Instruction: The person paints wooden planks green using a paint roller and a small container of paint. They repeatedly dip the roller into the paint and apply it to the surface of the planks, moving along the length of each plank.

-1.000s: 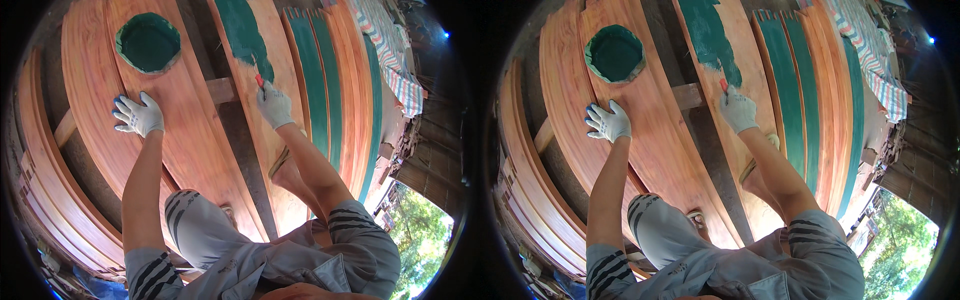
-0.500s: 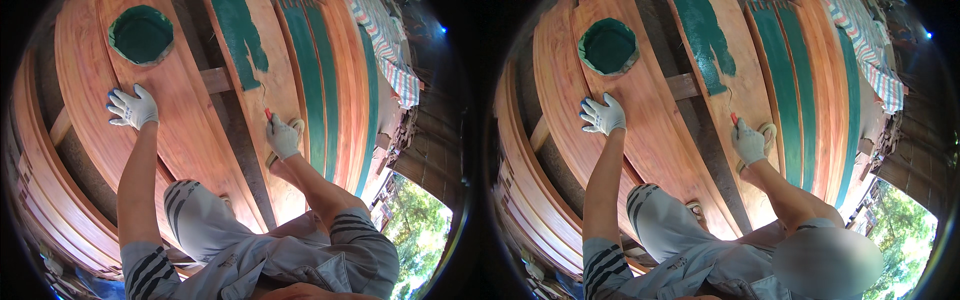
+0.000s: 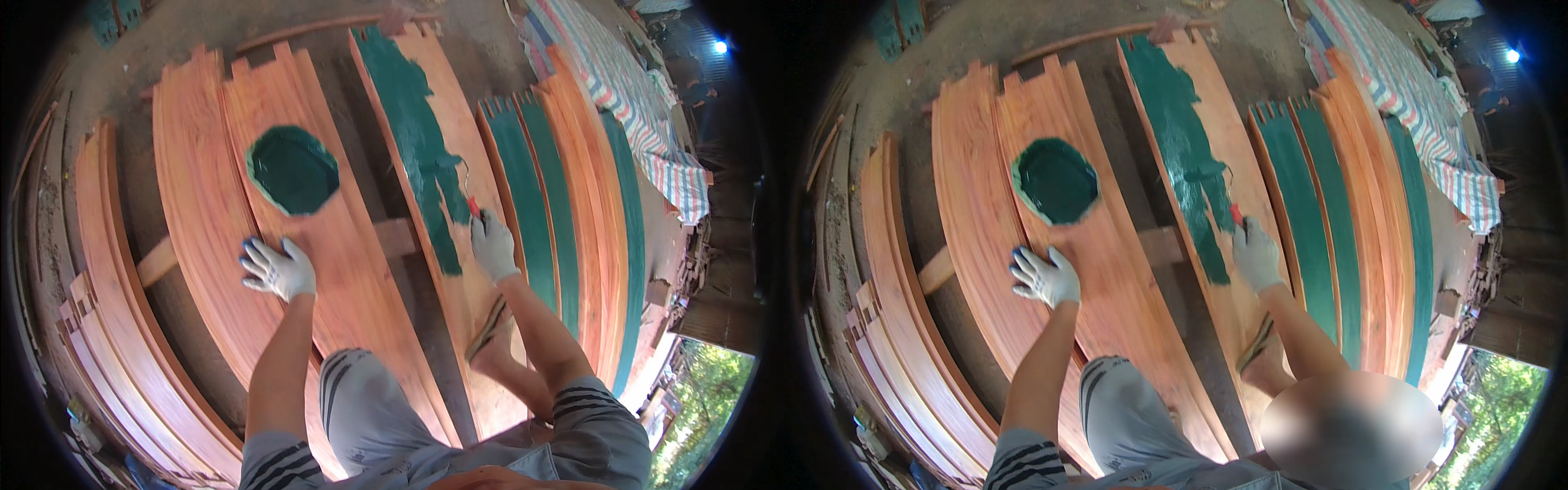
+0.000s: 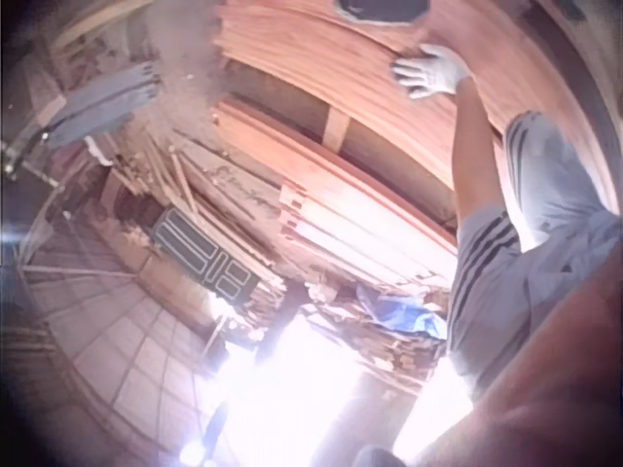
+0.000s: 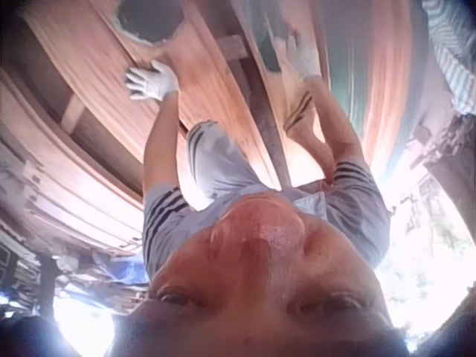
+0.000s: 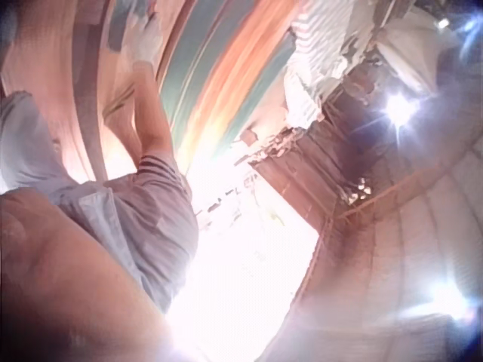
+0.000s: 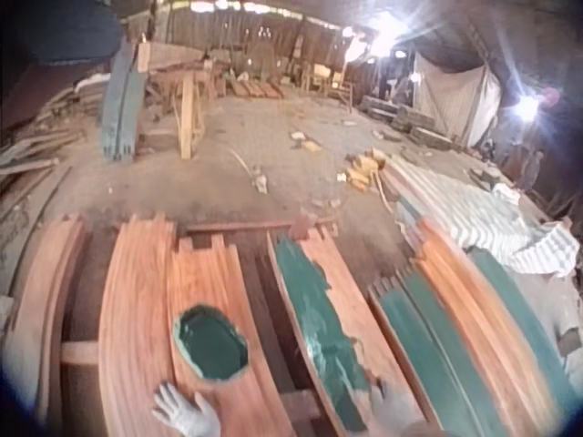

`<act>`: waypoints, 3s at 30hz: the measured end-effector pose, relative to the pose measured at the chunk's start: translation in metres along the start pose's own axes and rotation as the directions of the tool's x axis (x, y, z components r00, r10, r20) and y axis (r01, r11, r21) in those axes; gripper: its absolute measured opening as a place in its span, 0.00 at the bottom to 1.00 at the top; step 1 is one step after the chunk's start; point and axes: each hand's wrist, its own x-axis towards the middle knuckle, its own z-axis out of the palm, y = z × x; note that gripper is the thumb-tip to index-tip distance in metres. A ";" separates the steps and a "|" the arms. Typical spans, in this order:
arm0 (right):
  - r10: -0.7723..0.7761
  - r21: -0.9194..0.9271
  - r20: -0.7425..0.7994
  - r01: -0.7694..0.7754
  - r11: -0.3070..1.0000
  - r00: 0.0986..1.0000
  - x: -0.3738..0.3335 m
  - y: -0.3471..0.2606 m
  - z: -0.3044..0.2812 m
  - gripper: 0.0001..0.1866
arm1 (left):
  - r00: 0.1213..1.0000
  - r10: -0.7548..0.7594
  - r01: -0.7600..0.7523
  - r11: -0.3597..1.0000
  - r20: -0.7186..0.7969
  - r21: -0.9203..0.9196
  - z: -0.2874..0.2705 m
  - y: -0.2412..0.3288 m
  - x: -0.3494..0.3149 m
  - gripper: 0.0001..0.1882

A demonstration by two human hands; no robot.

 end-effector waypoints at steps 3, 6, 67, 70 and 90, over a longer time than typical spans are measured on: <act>-0.053 -0.012 -0.071 0.052 0.999 0.996 0.119 -0.037 0.022 0.16 | 1.000 -0.006 0.006 1.000 -0.010 -0.006 0.001 -0.007 0.000 0.39; -0.093 -0.062 -0.144 0.085 0.995 0.985 0.213 -0.054 0.044 0.17 | 0.999 -0.013 0.012 1.000 0.050 0.019 -0.008 0.004 -0.001 0.41; 0.025 -0.222 0.122 0.003 0.975 0.992 0.403 -0.136 -0.001 0.26 | 0.998 0.042 -0.046 0.993 0.045 0.109 0.001 -0.007 -0.002 0.38; 0.001 -0.286 0.164 0.047 0.957 0.986 0.374 -0.114 -0.018 0.27 | 0.998 0.045 -0.050 0.993 0.051 0.109 -0.004 -0.004 0.000 0.38; 0.049 -0.316 0.174 0.009 0.949 0.984 0.181 -0.032 -0.030 0.17 | 0.999 0.046 -0.043 0.986 -0.014 0.163 0.011 -0.017 0.002 0.39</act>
